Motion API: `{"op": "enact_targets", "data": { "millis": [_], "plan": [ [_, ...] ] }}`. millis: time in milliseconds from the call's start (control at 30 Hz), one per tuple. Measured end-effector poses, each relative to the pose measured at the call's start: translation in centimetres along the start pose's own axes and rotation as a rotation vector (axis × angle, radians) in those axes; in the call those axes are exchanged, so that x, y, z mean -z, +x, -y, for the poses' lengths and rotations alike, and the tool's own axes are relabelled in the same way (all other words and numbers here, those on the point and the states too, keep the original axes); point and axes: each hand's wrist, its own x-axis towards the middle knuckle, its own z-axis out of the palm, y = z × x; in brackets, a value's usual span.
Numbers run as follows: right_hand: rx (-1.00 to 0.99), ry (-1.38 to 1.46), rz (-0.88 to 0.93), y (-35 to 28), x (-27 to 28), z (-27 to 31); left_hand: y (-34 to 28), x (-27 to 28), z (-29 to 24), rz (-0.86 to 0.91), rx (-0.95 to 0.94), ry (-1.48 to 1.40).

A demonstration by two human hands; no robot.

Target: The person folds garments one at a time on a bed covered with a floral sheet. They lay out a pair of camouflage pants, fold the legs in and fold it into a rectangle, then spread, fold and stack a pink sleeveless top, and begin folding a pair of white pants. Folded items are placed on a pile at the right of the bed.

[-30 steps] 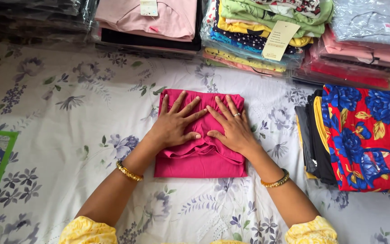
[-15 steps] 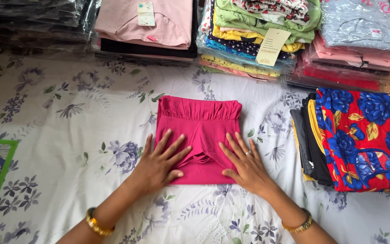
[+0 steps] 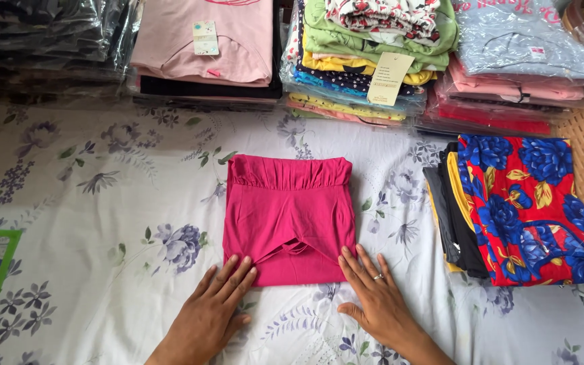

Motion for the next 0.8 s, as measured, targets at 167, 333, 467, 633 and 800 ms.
{"op": "enact_targets", "data": {
  "millis": [167, 333, 467, 633, 800],
  "plan": [
    [-0.03, 0.049, -0.015, 0.9, -0.7, -2.7, 1.4, 1.1, 2.7, -0.021, -0.005, -0.117],
    [-0.297, 0.421, -0.334, 6.6, 0.4, -4.0, 7.3, 1.7, 6.1, -0.399, 0.374, -0.433],
    [-0.464, 0.579, -0.252, 8.9, 0.5, -4.8, 9.2, 2.5, 5.1, -0.312, 0.429, -0.481],
    [-0.578, 0.763, -0.115, 9.6, -1.1, -6.8, 9.8, 3.1, 5.1, -0.126, 0.521, -0.562],
    [-0.511, 1.23, -0.178, 9.9, -0.4, -6.0, 9.7, -0.1, 7.3, -0.206, 0.452, -1.04]
  ]
}}
